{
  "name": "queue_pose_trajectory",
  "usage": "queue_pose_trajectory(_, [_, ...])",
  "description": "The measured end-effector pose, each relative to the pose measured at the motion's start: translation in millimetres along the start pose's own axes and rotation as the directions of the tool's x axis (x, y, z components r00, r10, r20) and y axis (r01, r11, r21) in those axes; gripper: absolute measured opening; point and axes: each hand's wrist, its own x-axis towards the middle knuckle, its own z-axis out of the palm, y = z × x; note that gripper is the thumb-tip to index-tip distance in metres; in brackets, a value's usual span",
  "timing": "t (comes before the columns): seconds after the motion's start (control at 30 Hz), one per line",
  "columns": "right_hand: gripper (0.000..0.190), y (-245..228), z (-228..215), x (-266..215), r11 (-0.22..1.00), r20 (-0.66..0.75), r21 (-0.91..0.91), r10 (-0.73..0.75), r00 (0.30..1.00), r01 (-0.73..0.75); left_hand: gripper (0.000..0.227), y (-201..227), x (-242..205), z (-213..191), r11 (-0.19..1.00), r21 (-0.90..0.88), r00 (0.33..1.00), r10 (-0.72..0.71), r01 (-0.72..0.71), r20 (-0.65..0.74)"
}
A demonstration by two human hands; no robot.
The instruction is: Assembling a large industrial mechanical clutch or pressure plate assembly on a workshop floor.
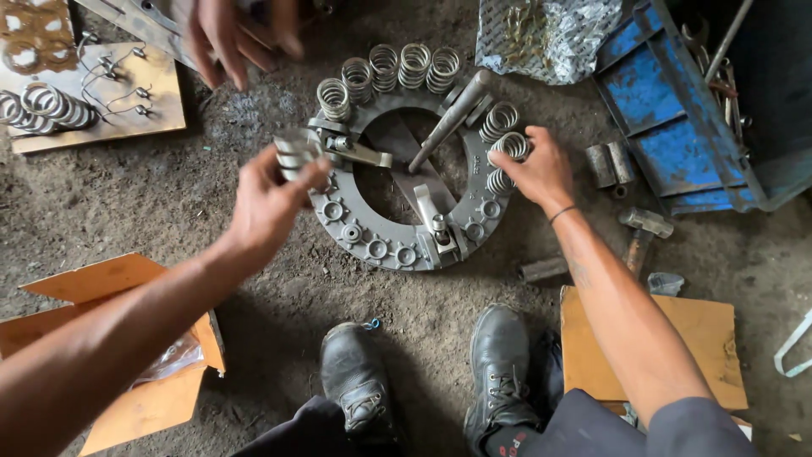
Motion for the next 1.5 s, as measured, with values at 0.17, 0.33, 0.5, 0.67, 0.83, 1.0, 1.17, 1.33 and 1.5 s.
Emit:
queue_pose_trajectory(0.17, [0.072,5,22,9,0.980,-0.040,-0.175,0.095,0.995,-0.100,0.043,8,-38,11,0.992,0.079,0.984,-0.110,0.100,0.141])
queue_pose_trajectory(0.33, [0.056,18,11,7,0.992,-0.111,-0.070,0.094,0.989,-0.102,0.047,0,-44,12,0.998,0.062,0.974,-0.003,-0.012,0.226])
queue_pose_trajectory(0.5, [0.044,34,-27,15,0.920,-0.175,0.373,-0.056,0.983,0.119,0.042,2,-35,13,0.991,0.095,0.984,-0.102,0.089,0.149])
queue_pose_trajectory(0.67, [0.040,-21,-94,-11,0.245,0.105,0.966,-0.059,0.993,-0.088,0.038,-6,-22,19,0.999,0.033,0.991,-0.036,0.032,0.132])
queue_pose_trajectory(0.83, [0.051,-56,-97,-32,-0.156,0.086,0.977,-0.323,0.943,-0.142,0.037,0,-17,23,0.999,0.034,0.987,-0.047,0.043,0.153])
queue_pose_trajectory(1.0, [0.067,-58,-77,-29,0.127,0.006,0.990,-0.439,0.899,0.055,0.038,2,-16,23,0.998,0.026,0.989,-0.068,0.065,0.128])
queue_pose_trajectory(1.17, [0.068,-53,-65,-21,0.531,-0.030,0.806,-0.406,0.913,0.262,0.039,-2,-14,18,0.998,0.053,0.990,-0.049,0.043,0.130])
queue_pose_trajectory(1.33, [0.066,-50,-62,-20,0.596,-0.055,0.751,-0.374,0.926,0.285,0.040,-4,-14,16,0.996,0.072,0.989,-0.062,0.053,0.132])
queue_pose_trajectory(1.5, [0.066,-39,-62,-16,0.650,-0.110,0.666,-0.400,0.910,0.366,0.040,0,-13,14,0.994,0.092,0.990,-0.072,0.060,0.125])
